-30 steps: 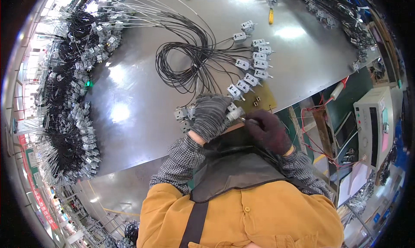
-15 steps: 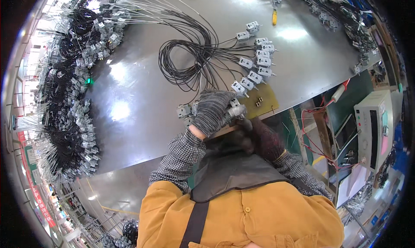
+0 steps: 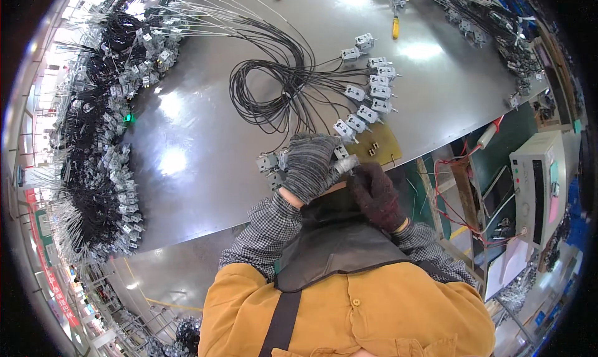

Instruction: Manually organizing and assembling electronic wire harnesses on a jig at a production workbench.

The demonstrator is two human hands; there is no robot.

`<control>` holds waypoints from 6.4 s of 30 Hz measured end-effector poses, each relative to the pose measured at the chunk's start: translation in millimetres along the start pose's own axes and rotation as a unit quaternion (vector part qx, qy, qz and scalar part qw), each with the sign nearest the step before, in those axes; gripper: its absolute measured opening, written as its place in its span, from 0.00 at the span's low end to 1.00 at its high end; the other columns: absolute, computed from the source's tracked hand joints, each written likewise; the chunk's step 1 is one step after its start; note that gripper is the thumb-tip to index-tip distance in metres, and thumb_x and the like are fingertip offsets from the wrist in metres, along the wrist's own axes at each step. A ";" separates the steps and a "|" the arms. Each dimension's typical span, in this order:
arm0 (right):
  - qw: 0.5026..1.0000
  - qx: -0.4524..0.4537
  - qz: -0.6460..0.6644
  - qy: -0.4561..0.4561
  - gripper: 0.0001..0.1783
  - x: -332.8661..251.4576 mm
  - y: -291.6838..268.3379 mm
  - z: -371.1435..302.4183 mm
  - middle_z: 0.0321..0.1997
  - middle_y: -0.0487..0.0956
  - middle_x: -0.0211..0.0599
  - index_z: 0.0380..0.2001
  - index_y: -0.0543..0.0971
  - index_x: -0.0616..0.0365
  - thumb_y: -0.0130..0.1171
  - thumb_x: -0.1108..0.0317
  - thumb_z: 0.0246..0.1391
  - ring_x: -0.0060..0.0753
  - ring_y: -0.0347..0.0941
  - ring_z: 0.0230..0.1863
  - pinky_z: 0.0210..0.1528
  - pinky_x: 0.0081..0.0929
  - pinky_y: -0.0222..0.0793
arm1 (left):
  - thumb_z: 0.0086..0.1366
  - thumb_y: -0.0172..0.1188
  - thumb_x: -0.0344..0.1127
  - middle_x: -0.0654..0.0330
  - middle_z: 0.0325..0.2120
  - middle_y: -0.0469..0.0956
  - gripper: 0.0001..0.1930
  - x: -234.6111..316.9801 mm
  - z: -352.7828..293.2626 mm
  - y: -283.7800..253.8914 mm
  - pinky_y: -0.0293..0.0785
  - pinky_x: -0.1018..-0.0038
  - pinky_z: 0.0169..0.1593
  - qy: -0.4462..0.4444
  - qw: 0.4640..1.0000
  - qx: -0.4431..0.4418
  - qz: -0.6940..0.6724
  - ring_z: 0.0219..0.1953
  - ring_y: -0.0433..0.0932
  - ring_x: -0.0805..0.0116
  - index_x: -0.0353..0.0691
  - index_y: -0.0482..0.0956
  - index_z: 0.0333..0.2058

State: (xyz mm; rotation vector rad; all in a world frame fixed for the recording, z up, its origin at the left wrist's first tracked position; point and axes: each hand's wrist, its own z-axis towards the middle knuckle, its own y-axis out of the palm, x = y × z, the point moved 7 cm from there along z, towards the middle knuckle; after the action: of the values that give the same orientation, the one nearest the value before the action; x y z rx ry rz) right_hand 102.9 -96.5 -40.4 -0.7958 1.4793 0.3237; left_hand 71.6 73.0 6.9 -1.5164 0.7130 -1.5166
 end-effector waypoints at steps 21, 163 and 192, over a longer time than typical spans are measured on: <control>0.993 -0.010 -0.105 -0.061 0.20 -13.6 0.8 -2.6 0.41 0.80 0.35 0.55 0.75 0.60 0.64 0.66 0.62 0.30 0.75 0.41 0.45 0.33 0.74 | 0.64 0.66 0.58 0.53 0.31 0.84 0.25 -3.0 -6.4 1.9 0.74 0.56 0.48 -0.017 1.000 0.009 0.021 0.36 0.82 0.53 0.41 0.86 0.47; 1.000 -0.013 -0.008 0.025 0.16 9.6 3.2 -0.4 0.46 0.80 0.55 0.51 0.76 0.61 0.63 0.66 0.64 0.55 0.79 0.49 0.49 0.45 0.76 | 0.62 0.67 0.59 0.56 0.33 0.85 0.27 -6.3 -1.3 -10.6 0.66 0.53 0.62 0.053 0.997 -0.052 0.020 0.41 0.83 0.54 0.43 0.84 0.49; 0.985 -0.134 0.066 0.082 0.15 11.8 2.9 1.0 0.39 0.81 0.50 0.52 0.75 0.62 0.59 0.67 0.66 0.51 0.80 0.41 0.46 0.41 0.75 | 0.59 0.70 0.61 0.52 0.28 0.84 0.29 -0.1 0.0 -6.5 0.71 0.56 0.51 0.015 0.999 0.008 0.028 0.33 0.80 0.51 0.37 0.86 0.41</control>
State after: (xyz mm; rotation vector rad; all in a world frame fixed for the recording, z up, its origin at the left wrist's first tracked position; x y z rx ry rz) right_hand 103.0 -97.0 -52.5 -0.9569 1.6692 0.5779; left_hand 70.4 76.2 12.5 -1.4528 0.7533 -1.5027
